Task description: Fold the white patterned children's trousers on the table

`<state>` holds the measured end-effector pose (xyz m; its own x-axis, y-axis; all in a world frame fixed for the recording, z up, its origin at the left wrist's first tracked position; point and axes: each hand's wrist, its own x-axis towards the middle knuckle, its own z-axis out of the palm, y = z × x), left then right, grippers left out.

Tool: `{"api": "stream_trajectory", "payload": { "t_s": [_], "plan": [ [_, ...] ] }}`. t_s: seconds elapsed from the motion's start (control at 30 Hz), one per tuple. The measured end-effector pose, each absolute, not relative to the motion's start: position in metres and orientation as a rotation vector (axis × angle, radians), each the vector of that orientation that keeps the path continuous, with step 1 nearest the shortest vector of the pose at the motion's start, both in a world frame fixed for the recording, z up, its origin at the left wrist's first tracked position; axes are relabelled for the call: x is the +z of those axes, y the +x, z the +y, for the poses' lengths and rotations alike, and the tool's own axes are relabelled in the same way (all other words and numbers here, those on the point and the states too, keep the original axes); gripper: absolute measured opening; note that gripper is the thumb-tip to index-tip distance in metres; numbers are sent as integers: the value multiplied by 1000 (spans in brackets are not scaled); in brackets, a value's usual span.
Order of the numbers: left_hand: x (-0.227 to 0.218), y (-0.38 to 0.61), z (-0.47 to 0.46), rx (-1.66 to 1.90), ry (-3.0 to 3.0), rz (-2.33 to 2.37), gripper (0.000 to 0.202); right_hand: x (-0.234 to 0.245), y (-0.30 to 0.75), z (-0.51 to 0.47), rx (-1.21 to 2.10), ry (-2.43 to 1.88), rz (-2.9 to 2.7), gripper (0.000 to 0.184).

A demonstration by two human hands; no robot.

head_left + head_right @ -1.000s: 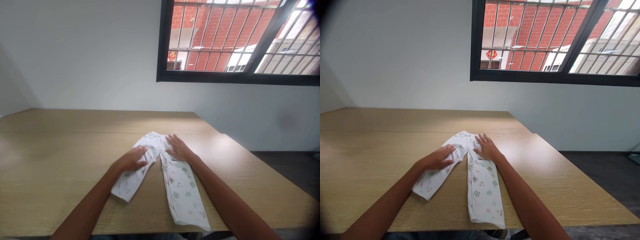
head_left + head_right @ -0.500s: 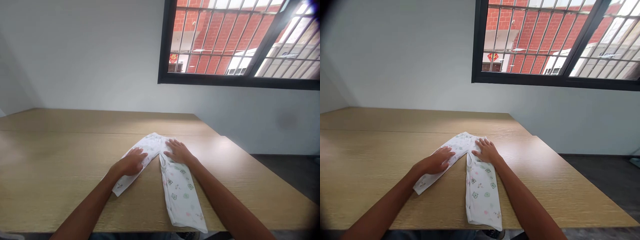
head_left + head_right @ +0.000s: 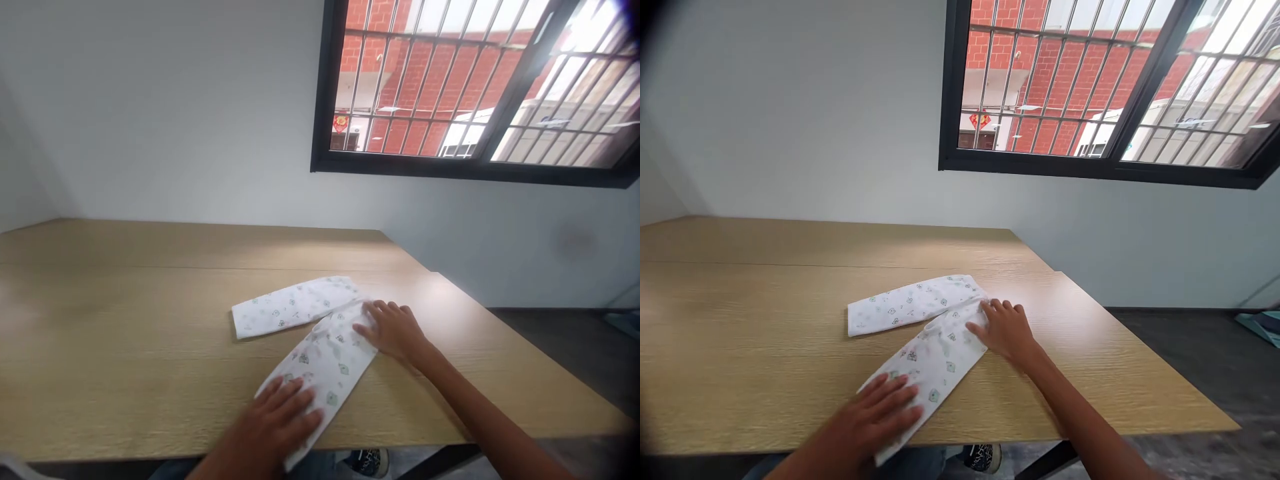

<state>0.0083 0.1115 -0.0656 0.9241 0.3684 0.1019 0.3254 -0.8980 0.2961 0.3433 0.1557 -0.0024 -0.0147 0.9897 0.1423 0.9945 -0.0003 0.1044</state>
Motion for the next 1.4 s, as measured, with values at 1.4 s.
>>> {"api": "stream_trajectory", "payload": {
  "t_s": [1.4],
  "plan": [
    [-44,-35,328,838,1829,1147,34,2,376,188,512,-1756,-1840,30]
  ]
}}
